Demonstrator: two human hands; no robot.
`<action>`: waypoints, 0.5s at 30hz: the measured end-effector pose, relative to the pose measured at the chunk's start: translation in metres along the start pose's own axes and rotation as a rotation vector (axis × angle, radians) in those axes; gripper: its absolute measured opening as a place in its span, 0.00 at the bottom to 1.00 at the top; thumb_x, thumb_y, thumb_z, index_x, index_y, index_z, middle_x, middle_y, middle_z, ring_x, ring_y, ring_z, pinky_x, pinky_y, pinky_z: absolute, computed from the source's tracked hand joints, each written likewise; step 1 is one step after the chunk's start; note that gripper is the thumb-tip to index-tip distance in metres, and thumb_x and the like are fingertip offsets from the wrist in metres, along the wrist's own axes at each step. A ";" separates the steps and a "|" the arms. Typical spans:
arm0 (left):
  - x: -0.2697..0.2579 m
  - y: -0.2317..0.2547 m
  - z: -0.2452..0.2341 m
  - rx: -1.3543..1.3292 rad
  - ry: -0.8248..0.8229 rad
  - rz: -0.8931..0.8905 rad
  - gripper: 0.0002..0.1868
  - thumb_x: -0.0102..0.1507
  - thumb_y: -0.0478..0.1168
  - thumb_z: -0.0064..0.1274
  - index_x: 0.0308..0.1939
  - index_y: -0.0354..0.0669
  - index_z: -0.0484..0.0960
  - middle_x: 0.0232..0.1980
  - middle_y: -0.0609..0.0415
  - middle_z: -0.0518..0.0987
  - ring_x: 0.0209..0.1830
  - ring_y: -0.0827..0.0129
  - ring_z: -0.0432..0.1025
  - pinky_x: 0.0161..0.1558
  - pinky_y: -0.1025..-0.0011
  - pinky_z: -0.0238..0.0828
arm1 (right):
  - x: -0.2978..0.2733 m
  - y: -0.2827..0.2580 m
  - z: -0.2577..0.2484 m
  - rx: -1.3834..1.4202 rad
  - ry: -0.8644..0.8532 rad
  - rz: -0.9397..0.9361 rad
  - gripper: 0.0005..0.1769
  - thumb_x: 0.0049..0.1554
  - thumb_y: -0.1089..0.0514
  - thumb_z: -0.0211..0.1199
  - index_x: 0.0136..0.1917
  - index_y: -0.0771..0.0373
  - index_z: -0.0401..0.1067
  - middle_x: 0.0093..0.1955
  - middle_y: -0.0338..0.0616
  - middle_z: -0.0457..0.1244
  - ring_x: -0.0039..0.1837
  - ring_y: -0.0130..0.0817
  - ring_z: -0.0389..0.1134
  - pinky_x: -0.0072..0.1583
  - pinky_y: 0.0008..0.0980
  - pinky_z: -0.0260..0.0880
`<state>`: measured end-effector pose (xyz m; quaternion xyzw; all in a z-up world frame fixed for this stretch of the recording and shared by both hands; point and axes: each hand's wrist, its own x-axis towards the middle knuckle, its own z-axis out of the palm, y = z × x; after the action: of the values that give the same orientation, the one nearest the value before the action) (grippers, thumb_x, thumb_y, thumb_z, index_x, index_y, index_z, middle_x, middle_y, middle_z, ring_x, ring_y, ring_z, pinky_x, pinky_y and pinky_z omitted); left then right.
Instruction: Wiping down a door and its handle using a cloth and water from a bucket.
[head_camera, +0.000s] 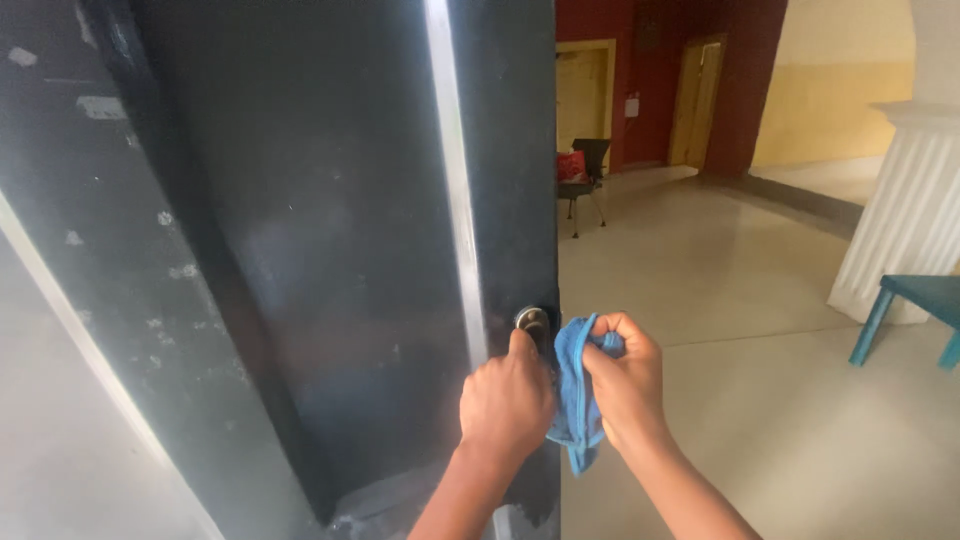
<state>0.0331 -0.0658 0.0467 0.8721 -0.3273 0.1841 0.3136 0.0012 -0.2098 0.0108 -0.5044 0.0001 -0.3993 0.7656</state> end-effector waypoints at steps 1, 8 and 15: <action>0.003 -0.002 0.002 -0.005 0.001 0.003 0.11 0.66 0.44 0.43 0.44 0.40 0.69 0.29 0.36 0.80 0.32 0.36 0.77 0.38 0.41 0.72 | -0.006 0.001 -0.004 -0.004 0.001 -0.004 0.09 0.56 0.70 0.64 0.44 0.63 0.65 0.39 0.41 0.66 0.37 0.25 0.67 0.38 0.27 0.66; 0.004 -0.005 0.004 0.034 0.030 0.006 0.14 0.63 0.44 0.45 0.45 0.37 0.69 0.29 0.34 0.80 0.31 0.36 0.77 0.39 0.42 0.73 | -0.085 0.140 -0.044 0.228 -0.037 0.278 0.10 0.55 0.61 0.63 0.51 0.64 0.70 0.43 0.44 0.68 0.43 0.35 0.71 0.43 0.39 0.71; 0.002 -0.011 -0.001 -0.069 0.030 0.058 0.10 0.65 0.43 0.43 0.44 0.39 0.71 0.27 0.34 0.80 0.30 0.37 0.77 0.39 0.43 0.73 | -0.138 0.126 0.009 0.596 0.027 0.410 0.20 0.52 0.61 0.58 0.57 0.71 0.69 0.54 0.57 0.70 0.55 0.43 0.74 0.56 0.48 0.75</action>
<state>0.0414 -0.0597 0.0435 0.8481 -0.3538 0.1950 0.3428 -0.0124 -0.0968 -0.1376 -0.2432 -0.0048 -0.2265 0.9432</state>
